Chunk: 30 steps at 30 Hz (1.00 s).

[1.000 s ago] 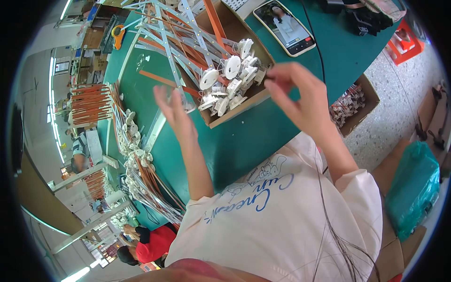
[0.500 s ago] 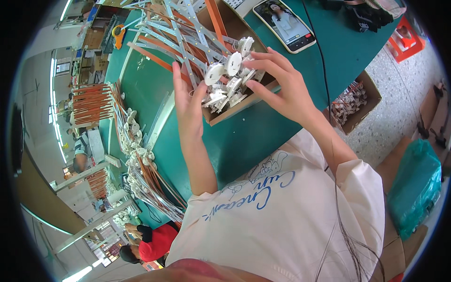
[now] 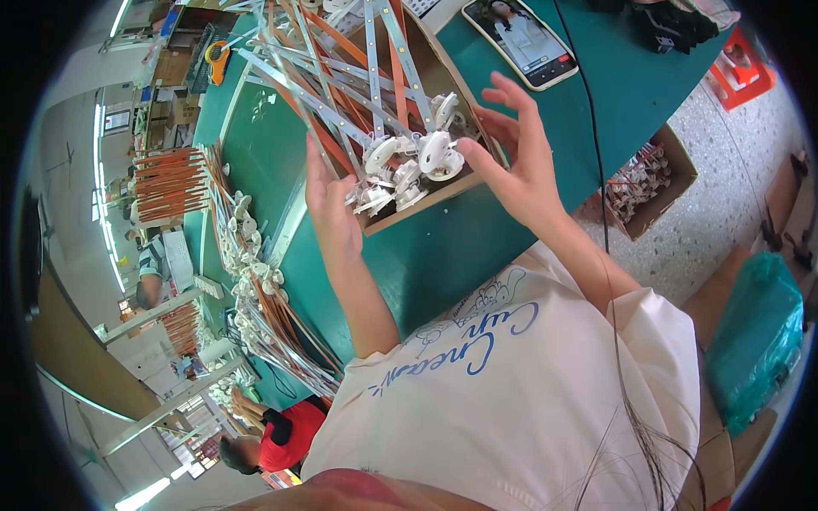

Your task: The recorder is assembling electronic components by attaching small white wired parts to long metallic strips at a factory workbench.

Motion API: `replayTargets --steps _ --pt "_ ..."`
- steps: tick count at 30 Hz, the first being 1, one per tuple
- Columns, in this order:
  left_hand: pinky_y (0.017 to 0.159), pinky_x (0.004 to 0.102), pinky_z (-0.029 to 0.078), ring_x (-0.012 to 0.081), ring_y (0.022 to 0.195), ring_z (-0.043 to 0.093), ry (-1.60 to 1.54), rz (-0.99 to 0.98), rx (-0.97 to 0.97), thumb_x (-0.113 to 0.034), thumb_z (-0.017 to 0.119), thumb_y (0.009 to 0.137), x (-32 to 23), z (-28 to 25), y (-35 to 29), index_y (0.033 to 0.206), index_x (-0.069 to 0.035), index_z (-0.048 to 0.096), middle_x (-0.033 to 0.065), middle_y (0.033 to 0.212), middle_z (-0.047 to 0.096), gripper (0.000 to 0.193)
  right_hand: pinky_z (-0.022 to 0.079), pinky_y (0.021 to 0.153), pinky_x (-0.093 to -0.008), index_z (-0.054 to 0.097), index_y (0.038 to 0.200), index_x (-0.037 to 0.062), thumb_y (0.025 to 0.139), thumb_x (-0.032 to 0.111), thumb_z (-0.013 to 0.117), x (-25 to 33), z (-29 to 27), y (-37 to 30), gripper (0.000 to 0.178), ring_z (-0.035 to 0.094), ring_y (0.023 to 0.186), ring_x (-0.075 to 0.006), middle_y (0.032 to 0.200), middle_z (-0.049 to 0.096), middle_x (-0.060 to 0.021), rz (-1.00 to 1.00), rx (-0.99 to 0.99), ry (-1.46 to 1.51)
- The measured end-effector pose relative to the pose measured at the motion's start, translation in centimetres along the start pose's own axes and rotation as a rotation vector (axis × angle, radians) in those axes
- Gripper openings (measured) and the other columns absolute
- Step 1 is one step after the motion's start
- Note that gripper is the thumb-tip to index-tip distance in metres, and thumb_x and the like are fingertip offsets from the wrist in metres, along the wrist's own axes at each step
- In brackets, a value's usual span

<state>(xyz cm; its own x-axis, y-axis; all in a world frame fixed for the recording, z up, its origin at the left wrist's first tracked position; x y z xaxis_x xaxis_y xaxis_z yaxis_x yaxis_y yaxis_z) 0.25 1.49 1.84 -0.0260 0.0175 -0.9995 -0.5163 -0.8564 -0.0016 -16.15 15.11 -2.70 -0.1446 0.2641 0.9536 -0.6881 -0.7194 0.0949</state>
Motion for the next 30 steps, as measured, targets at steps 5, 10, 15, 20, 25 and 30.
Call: replayTargets --steps 5,10,15,20,25,30 --pt "0.089 0.0259 0.041 0.0193 0.119 0.044 -0.062 -0.047 -0.024 0.009 0.041 0.073 0.8 -0.7 -1.1 0.144 -0.003 0.017 0.0112 0.147 0.025 0.076 0.033 0.101 -0.0343 0.031 0.140 0.0097 0.085 0.015 0.061 -0.3 1.7 2.1 0.063 0.041 0.121 -0.0197 0.138 0.037 -0.0112 0.027 0.098 -0.266" --pt "0.094 0.0263 0.039 0.0191 0.124 0.040 0.039 -0.011 -0.112 0.008 0.041 0.070 -0.4 -3.7 -2.6 0.142 0.000 0.025 0.0101 0.147 0.027 0.075 0.023 0.108 -0.0352 0.035 0.138 0.0086 0.085 0.018 0.061 -0.5 5.8 0.8 0.059 0.027 0.135 -0.0247 0.141 0.037 -0.0116 -0.101 0.274 -0.364" --pt "0.107 0.0346 0.025 0.0237 0.135 0.025 0.097 -0.002 -0.292 -0.007 0.041 0.085 0.8 -9.3 -5.4 0.142 0.001 0.021 0.0137 0.147 0.024 0.062 0.026 0.107 -0.0379 0.037 0.136 0.0089 0.085 0.026 0.063 -2.1 10.5 -1.3 0.059 0.027 0.134 -0.0307 0.142 0.030 -0.0204 -0.007 0.394 -0.318" --pt "0.110 0.0370 0.015 0.0258 0.137 0.021 0.129 0.068 -0.539 -0.024 0.035 0.096 -0.1 -12.4 -7.0 0.144 -0.005 0.018 0.0156 0.148 0.021 0.055 0.029 0.104 -0.0415 0.039 0.135 0.0126 0.086 0.034 0.062 -2.8 15.3 -0.9 0.058 0.024 0.133 -0.0379 0.139 0.027 -0.0284 -0.074 0.566 -0.390" --pt "0.109 0.0363 0.020 0.0251 0.133 0.028 0.175 0.128 -0.561 -0.022 0.034 0.096 0.3 -13.9 -6.0 0.141 -0.001 0.025 0.0152 0.146 0.027 0.051 0.034 0.100 -0.0384 0.045 0.129 0.0103 0.084 0.036 0.063 -3.9 18.5 1.7 0.055 0.038 0.121 -0.0341 0.127 0.040 -0.0239 -0.023 0.628 -0.419" --pt "0.103 0.0343 0.031 0.0238 0.123 0.042 0.136 0.218 -0.632 -0.024 0.034 0.097 0.3 -15.7 -2.9 0.136 0.003 0.036 0.0139 0.138 0.039 0.047 0.034 0.099 -0.0365 0.046 0.127 0.0076 0.085 0.040 0.061 -4.6 21.3 4.5 0.055 0.041 0.120 -0.0310 0.125 0.046 -0.0203 -0.060 0.690 -0.377"
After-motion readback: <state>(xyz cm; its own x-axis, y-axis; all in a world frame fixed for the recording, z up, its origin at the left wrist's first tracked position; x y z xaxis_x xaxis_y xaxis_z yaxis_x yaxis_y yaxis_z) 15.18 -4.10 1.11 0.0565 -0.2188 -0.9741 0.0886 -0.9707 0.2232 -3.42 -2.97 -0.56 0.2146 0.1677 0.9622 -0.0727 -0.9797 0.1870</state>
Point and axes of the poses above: each hand's wrist, its own y-axis towards the middle knuckle, its own z-axis out of the palm, x = y × z, the point moved 6 cm from there along y, towards the middle knuckle
